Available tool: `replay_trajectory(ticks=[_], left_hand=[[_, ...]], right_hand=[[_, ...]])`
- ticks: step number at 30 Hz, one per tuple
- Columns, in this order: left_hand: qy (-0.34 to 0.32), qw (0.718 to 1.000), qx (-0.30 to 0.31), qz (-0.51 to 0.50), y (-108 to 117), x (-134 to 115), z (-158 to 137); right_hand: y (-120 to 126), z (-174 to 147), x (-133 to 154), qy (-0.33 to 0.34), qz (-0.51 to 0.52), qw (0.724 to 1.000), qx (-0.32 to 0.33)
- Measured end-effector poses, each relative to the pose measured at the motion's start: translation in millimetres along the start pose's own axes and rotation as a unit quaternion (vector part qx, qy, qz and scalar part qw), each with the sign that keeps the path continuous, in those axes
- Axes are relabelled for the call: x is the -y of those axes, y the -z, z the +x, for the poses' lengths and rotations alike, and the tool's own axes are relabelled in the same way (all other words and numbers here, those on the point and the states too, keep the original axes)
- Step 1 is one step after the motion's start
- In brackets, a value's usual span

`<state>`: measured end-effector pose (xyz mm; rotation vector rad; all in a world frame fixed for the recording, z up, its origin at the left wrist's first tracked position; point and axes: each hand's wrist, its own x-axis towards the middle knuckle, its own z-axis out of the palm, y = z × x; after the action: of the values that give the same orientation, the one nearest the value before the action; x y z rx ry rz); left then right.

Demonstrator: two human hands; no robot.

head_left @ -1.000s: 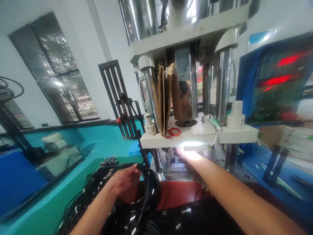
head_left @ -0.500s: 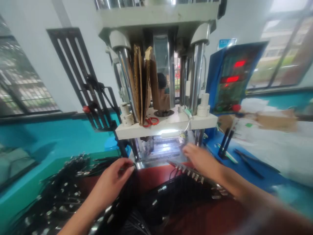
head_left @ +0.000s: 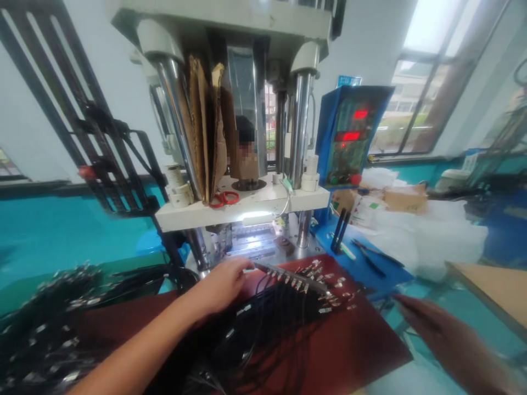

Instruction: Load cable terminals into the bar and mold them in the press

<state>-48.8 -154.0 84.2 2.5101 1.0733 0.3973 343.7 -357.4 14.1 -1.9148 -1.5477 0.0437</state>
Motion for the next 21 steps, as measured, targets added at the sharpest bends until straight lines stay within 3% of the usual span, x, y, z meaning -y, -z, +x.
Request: replay_trajectory(ticks=[4,7,10,16,21], left_hand=[[0.016,0.999,-0.015,0.028,-19.6,12.9,32.5],[0.034,0.998,-0.028,0.037,-25.8,12.4,37.1],[0.055,0.997,-0.045,0.038,-21.5,4.9,17.8],[0.065,0.997,-0.042,-0.026,1.8,-17.4,-51.4],[0.098,0.992,-0.041,-0.067,-3.6,-31.3,-89.7]], right_hand=[[-45.8,52.1,88.7,0.136,0.043,0.982,0.123],[-67.1,65.8,122.9,0.157,0.024,0.967,0.197],[-75.6,69.1,128.7,0.133,0.009,0.967,0.216],[-81.5,74.9,121.0,0.114,0.020,0.970,0.213],[-87.4,74.9,118.9,0.106,0.012,0.979,0.176]])
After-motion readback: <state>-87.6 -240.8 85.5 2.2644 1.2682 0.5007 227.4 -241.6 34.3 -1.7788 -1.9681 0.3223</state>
